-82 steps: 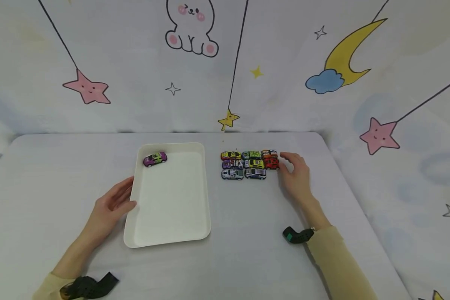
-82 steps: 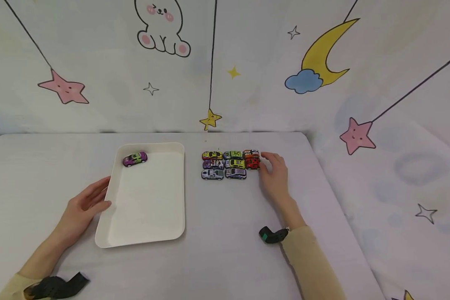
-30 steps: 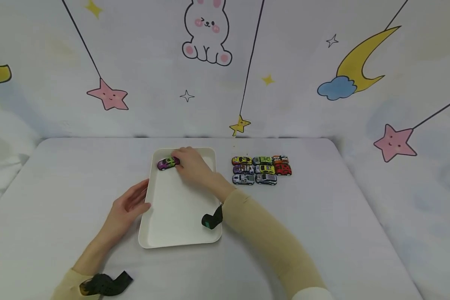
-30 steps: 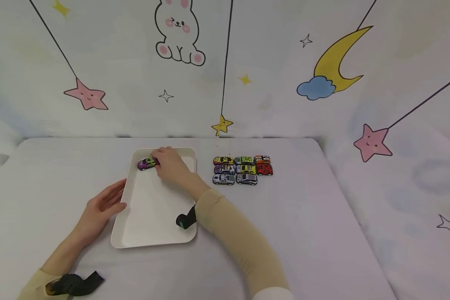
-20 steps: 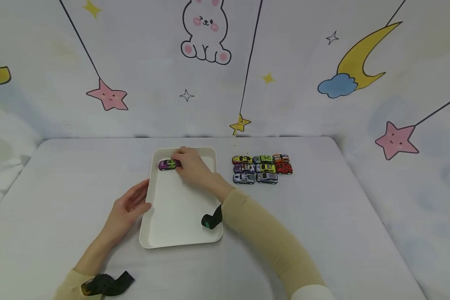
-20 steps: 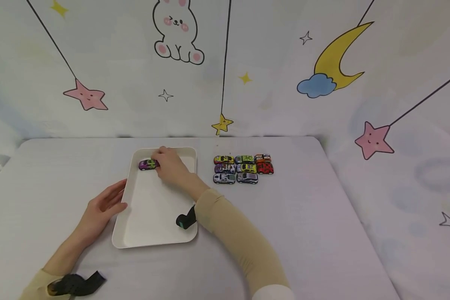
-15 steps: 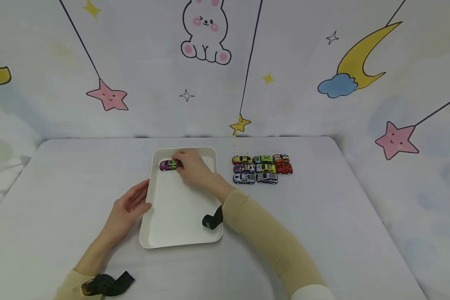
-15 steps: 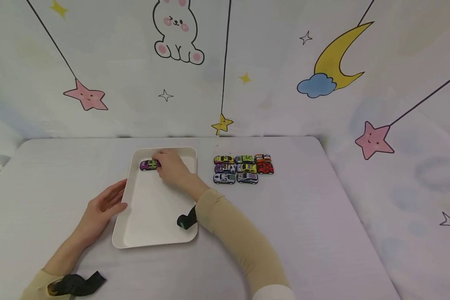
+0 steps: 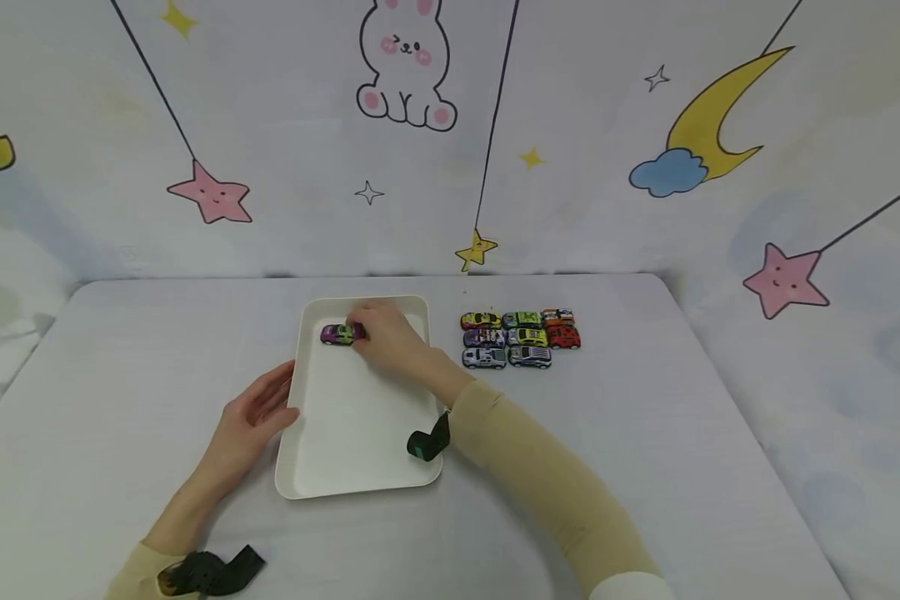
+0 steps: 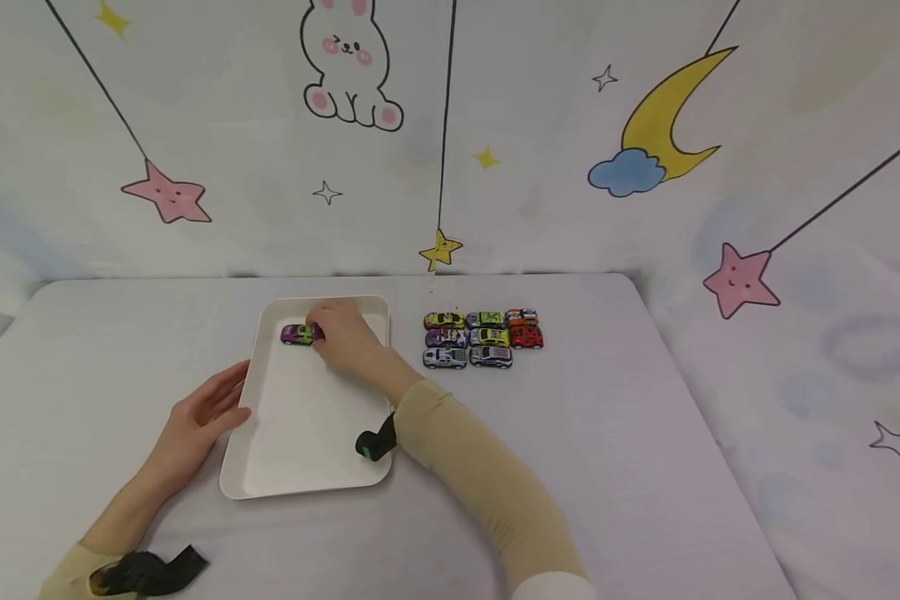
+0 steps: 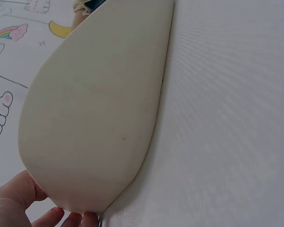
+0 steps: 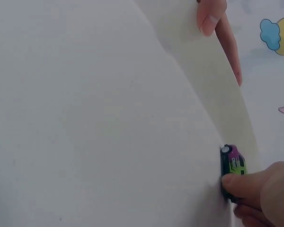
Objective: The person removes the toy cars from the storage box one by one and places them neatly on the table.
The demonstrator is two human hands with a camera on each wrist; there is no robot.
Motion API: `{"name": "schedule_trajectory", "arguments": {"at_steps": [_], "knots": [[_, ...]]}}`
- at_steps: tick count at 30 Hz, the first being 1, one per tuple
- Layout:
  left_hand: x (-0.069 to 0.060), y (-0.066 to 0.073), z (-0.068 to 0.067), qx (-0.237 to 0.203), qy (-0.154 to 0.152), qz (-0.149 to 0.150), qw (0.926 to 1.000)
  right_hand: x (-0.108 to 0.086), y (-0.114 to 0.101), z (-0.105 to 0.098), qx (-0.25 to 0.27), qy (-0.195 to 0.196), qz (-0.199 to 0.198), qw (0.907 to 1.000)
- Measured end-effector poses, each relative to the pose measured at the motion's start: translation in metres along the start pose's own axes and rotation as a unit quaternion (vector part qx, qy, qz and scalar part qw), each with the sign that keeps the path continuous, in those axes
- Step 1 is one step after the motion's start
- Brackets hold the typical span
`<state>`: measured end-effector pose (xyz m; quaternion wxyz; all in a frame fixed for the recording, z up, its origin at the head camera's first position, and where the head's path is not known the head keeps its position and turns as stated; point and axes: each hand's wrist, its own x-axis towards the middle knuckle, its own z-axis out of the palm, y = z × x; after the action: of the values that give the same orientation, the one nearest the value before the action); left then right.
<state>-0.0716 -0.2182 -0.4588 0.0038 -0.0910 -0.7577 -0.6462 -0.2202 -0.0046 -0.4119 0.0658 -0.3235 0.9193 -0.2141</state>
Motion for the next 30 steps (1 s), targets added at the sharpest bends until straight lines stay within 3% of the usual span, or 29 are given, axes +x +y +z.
{"name": "schedule_trajectory", "arguments": {"at_steps": [16, 23, 30], "knots": [[0.001, -0.003, -0.001, -0.017, 0.000, 0.010, 0.9998, -0.022, 0.012, -0.020, 0.003, 0.006, 0.020, 0.9998], [0.001, -0.003, -0.001, -0.023, -0.001, 0.018, 0.9996, -0.037, 0.028, -0.028, 0.005, 0.040, 0.013, 0.9991], [0.002, -0.004, 0.000, -0.019, 0.000, 0.016, 0.9997, -0.055, 0.048, -0.033, 0.026, 0.101, -0.022, 0.9943]]}}
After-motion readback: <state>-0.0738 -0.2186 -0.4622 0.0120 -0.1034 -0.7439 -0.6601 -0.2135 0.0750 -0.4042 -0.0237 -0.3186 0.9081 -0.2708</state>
